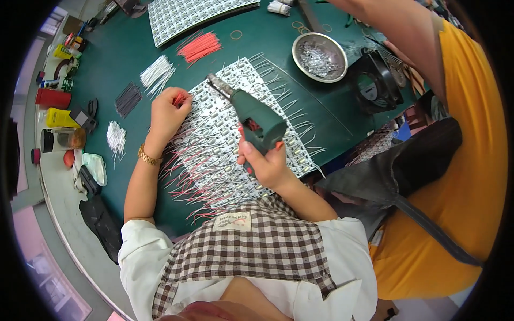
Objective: The person assembles small LED components by inserting wires into them, then uses a soldering iron or heat gun to secure the connections.
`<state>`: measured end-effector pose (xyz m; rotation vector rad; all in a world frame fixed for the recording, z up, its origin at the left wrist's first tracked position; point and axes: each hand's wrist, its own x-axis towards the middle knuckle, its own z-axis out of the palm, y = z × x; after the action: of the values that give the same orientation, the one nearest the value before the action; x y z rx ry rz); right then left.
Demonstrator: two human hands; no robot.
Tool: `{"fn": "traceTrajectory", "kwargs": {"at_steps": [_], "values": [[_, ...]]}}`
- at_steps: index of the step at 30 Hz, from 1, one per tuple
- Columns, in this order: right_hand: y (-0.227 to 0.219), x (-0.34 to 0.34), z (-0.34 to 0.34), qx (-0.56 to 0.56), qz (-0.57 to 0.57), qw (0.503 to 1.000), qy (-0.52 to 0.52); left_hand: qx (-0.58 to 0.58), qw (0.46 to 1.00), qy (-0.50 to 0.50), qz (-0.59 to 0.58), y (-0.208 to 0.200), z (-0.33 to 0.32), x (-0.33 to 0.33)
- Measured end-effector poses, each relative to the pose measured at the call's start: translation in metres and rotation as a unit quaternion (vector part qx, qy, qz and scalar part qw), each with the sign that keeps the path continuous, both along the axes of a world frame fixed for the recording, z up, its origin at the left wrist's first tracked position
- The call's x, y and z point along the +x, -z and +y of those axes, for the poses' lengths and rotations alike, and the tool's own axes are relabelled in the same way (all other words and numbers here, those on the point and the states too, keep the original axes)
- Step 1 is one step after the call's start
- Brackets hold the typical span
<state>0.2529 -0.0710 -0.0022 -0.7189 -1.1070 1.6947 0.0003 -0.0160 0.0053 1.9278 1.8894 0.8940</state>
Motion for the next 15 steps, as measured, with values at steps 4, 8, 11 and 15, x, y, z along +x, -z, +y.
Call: {"fn": "traceTrajectory", "kwargs": {"at_steps": [4,8,11,15], "values": [[-0.005,0.003,-0.001,0.0,0.006,1.0,0.013,0.014,1.0,-0.014,-0.007,0.002,-0.003,-0.003],[-0.008,0.012,-0.004,-0.01,-0.022,1.0,-0.012,0.023,0.995,-0.033,-0.095,0.0,-0.005,0.006],[-0.002,0.018,-0.006,0.01,-0.045,0.998,-0.038,-0.006,0.993,-0.023,-0.115,-0.004,-0.007,0.009],[-0.005,0.021,-0.01,-0.008,-0.069,0.995,-0.065,0.001,0.999,0.016,-0.037,0.002,-0.006,0.011]]}}
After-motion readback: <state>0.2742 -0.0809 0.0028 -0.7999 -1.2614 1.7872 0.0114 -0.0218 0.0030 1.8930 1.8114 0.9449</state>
